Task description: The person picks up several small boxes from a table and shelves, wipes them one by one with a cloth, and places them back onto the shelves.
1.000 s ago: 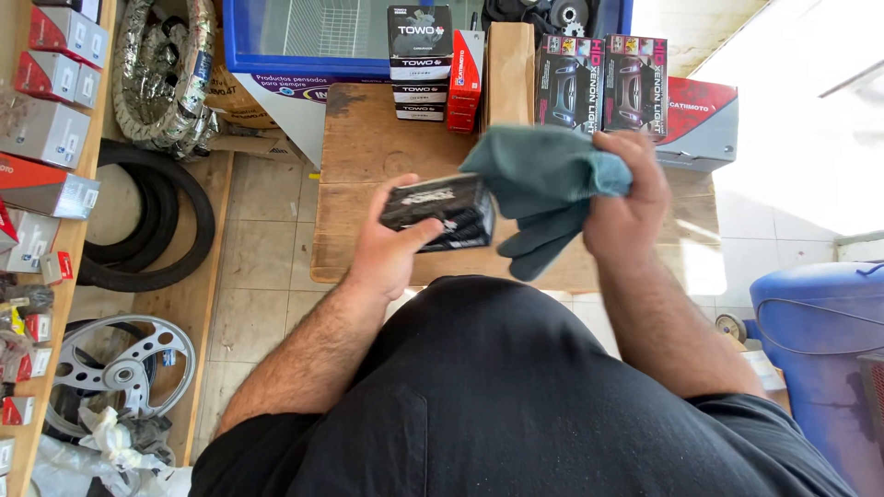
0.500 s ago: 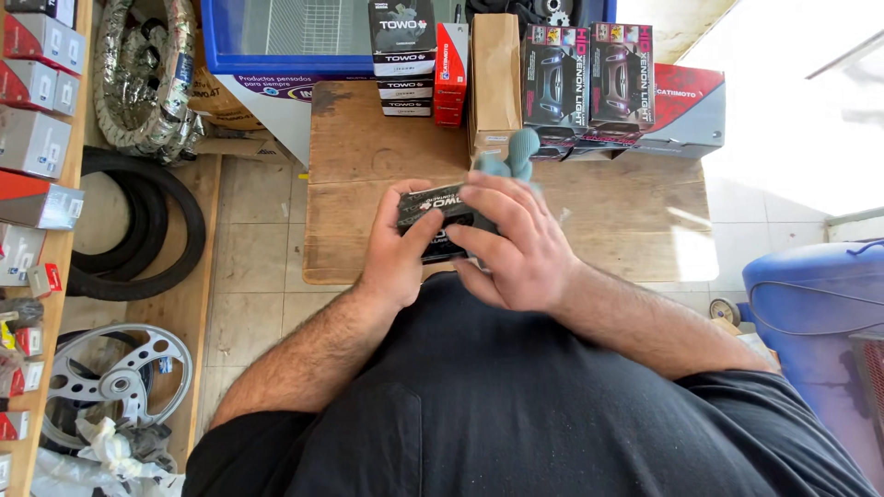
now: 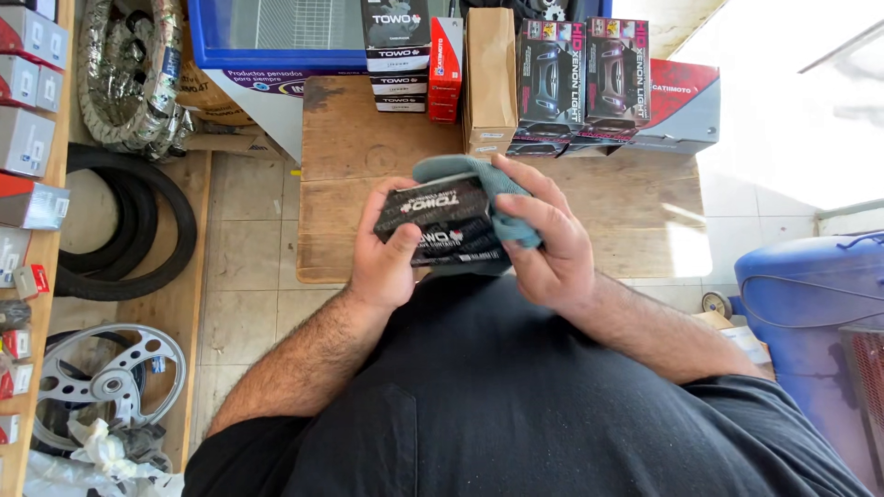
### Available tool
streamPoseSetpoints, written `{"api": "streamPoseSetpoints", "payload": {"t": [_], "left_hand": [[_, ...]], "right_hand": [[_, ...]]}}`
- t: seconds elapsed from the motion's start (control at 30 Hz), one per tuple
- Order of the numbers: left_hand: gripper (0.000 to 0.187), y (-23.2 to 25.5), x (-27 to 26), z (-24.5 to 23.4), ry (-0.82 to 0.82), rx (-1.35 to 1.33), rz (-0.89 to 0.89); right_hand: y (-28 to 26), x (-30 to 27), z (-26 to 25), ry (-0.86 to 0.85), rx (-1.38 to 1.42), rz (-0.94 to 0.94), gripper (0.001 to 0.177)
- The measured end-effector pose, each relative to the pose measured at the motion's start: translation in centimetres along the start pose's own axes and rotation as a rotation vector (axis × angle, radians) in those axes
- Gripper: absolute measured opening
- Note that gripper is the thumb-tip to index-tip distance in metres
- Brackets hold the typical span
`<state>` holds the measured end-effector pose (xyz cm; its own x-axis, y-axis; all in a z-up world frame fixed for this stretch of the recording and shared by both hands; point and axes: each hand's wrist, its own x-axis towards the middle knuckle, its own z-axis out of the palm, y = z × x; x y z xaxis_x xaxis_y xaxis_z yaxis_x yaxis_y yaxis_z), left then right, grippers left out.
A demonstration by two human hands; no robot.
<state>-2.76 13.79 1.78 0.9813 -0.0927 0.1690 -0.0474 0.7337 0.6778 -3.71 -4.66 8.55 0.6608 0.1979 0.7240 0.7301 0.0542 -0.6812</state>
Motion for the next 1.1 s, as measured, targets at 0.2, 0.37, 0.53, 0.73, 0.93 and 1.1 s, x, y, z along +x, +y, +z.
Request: {"api": "streamPoseSetpoints", "payload": {"t": [0.2, 0.37, 0.53, 0.73, 0.93, 1.1], "left_hand": [[0.063, -0.4, 0.5, -1.3, 0.156, 0.295, 0.108], [0.063, 0.0, -0.2, -1.0, 0.114, 0.304, 0.02], [0.07, 0.5, 0.2, -0.5, 0.038, 0.045, 0.081], [0.062, 1.5, 0.3, 0.0, -0.002, 0.328, 0.143], [0.064, 1.3, 0.0, 0.2, -0.125, 0.138, 0.021], [0.092, 1.5, -0.4, 0.4, -0.318, -0.017, -0.112]], "right_hand": [[-0.5, 1.2, 0.4, -0.119, -0.427, -0.235, 0.036], [0.1, 2.1, -1.6, -0.041, -0.371, -0.205, 0.034], [1.5, 1.0, -2.7, 0.093, -0.199, 0.081, 0.033], [-0.3, 1.2, -2.0, 0.03, -0.407, -0.083, 0.019], [-0.8, 2.3, -0.6, -0.113, -0.648, -0.417, 0.022], [-1.3, 2.4, 0.2, -0.07, -0.526, -0.449, 0.018]]}}
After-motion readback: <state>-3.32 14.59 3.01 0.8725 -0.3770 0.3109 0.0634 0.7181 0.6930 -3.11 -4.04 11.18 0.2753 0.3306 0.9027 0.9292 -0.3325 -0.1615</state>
